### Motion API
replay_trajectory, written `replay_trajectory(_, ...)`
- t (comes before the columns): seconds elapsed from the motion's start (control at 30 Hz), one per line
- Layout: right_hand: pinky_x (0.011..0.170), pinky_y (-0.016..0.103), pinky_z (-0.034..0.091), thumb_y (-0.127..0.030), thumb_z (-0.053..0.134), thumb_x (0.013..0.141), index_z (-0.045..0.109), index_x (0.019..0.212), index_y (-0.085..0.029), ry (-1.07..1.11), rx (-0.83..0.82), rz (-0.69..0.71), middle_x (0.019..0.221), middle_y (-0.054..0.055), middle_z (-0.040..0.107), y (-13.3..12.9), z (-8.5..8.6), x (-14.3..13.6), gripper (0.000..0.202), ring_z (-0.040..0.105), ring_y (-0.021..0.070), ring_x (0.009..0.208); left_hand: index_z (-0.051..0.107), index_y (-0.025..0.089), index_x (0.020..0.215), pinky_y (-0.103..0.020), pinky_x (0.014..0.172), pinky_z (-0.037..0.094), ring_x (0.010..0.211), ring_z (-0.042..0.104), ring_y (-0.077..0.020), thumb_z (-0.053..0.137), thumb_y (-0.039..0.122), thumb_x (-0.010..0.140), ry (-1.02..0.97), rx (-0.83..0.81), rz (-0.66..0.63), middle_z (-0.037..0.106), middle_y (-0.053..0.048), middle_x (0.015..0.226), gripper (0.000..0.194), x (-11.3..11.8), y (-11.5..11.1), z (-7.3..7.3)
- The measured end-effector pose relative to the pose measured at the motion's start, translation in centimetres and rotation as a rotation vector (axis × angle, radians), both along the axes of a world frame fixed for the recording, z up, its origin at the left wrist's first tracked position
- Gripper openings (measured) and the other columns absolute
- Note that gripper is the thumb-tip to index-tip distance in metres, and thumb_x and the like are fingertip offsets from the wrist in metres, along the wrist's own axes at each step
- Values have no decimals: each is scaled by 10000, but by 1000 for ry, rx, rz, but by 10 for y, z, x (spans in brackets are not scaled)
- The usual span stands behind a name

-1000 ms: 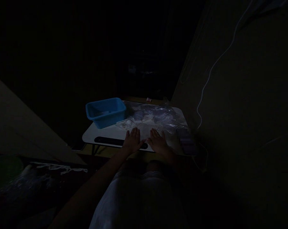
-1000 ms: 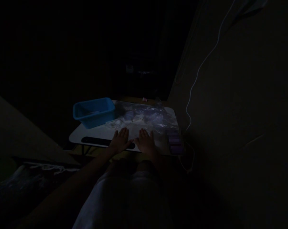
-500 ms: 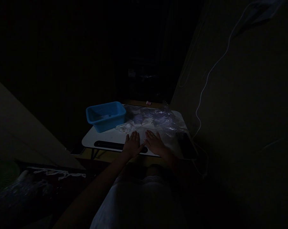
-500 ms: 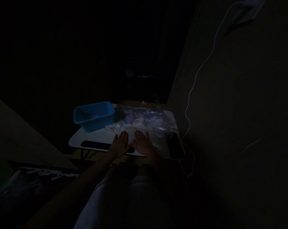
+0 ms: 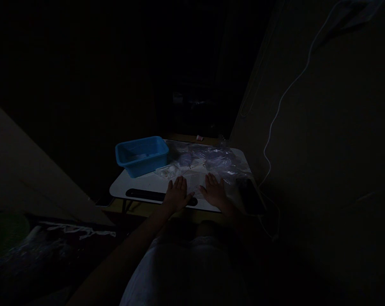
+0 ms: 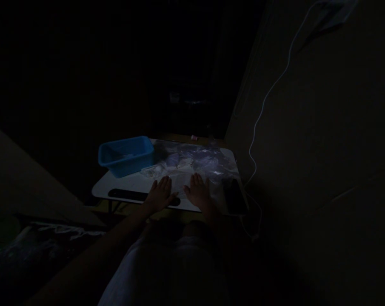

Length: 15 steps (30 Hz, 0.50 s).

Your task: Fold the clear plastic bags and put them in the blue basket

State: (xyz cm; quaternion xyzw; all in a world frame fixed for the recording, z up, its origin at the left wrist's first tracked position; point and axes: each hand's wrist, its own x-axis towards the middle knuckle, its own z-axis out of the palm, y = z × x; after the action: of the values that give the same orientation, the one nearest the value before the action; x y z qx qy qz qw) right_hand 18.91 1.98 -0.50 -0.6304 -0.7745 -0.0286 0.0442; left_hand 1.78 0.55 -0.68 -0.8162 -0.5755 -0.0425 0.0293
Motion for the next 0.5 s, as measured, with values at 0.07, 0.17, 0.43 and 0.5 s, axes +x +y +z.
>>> replay_trajectory(0.07, 1007, 530, 82, -504, 125, 865, 238, 1335, -80, 14, 7, 3, 1410, 143, 197, 0, 0, -1, 644, 135, 224, 1301, 255, 41, 1323, -474, 1012, 166, 1295, 166, -256, 144, 449, 873, 10, -17, -1, 221, -162, 1396, 617, -3, 0, 3)
replay_trajectory(0.17, 1003, 538, 86, -496, 123, 867, 238, 1335, -81, 27, -4, 9, 1410, 140, 199, 0, 1, 0, 636, 139, 223, 1300, 327, 77, 1294, -501, 990, 193, 1280, 217, -254, 149, 392, 886, 41, -22, 34, 271, -155, 1380, 545, -11, 1, 12)
replay_trajectory(0.43, 1003, 542, 83, -474, 98, 874, 264, 1328, -91, 42, 33, 24, 1403, 134, 222, 0, -2, 0, 617, 157, 223, 1297, 391, 79, 1245, -399, 993, 269, 1220, 339, -224, 351, 202, 823, 4, 87, -198, 415, -159, 1297, 442, 5, 30, 26)
replay_trajectory(0.5, 1006, 538, 85, -474, 89, 874, 274, 1325, -91, 44, 50, 25, 1400, 135, 230, 0, -2, -1, 620, 169, 225, 1294, 384, 60, 1246, -331, 1011, 263, 1232, 324, -189, 351, 186, 816, -68, 46, -329, 403, -147, 1310, 449, 17, 38, 18)
